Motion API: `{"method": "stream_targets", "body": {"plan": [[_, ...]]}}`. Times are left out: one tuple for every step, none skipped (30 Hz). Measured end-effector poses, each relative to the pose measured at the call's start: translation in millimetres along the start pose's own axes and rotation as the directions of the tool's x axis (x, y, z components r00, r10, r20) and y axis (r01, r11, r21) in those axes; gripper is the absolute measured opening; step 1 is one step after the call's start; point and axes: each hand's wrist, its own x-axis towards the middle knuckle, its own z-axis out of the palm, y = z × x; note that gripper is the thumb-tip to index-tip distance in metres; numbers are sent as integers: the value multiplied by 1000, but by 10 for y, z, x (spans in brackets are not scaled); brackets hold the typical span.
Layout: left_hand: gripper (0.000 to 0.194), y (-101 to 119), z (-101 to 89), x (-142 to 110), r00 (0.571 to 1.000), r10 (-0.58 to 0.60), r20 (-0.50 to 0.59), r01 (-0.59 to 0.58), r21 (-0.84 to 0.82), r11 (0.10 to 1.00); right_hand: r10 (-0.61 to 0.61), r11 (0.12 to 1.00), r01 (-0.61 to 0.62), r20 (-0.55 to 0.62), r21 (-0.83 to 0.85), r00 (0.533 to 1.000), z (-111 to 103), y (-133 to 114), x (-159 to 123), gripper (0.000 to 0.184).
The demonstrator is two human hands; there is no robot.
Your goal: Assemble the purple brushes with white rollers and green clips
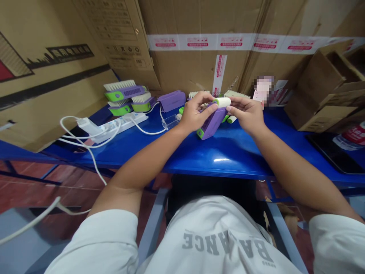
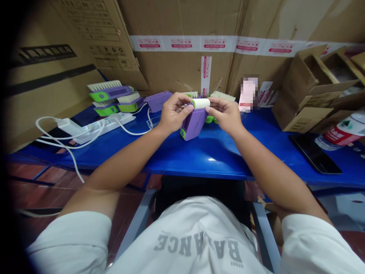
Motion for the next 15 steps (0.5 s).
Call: {"method": "stream_targets", "body": {"plan": [[50,-18,-23,35,1000,-15,9,16,-90,996,18,999,-18,-5,30,1000,5,-27,2,66],[54,-36,-44,68,999,-25,26,29,-184,982,41,997,-40,-9,61,999,10,-63,0,64],[59,-52,-63,99,998,-29,54,42,-273,961,66,994,-65,-10,90,998,17,-102,-7,61],[63,-65,-77,124,996,-29,86,57,-348,936,88,990,-86,-8,113,996,26,-143,-18,59],[68,-72,-88,143,993,-25,114,70,-406,911,102,986,-101,-1,130,995,36,-180,-33,58],[74,-74,-95,155,990,-20,140,81,-448,891,108,985,-108,8,137,994,47,-211,-50,57],[81,-71,-99,162,987,-14,163,91,-473,876,105,985,-107,19,136,994,59,-235,-66,58],[86,-64,-99,164,982,-8,186,99,-488,867,97,987,-101,30,128,995,72,-252,-78,58],[90,-57,-98,163,977,-2,211,109,-497,861,85,990,-89,38,113,996,84,-262,-83,60],[93,-50,-95,159,971,3,237,120,-503,856,69,993,-72,39,91,997,97,-270,-79,62],[96,-47,-92,154,966,4,260,133,-508,851,46,997,-48,31,61,998,109,-281,-65,65],[98,-47,-88,149,961,2,277,146,-513,846,16,1000,-16,10,20,1000,120,-301,-44,68],[102,-52,-83,144,958,-4,286,158,-517,841,-24,999,23,-23,-32,999,129,-337,-21,70],[105,-61,-79,140,957,-10,289,166,-522,837,-77,993,70,-68,-95,995,134,-398,-6,69],[109,-72,-74,136,957,-17,289,173,-525,833,-143,979,121,-126,-166,982,132,-491,-12,65]]}}
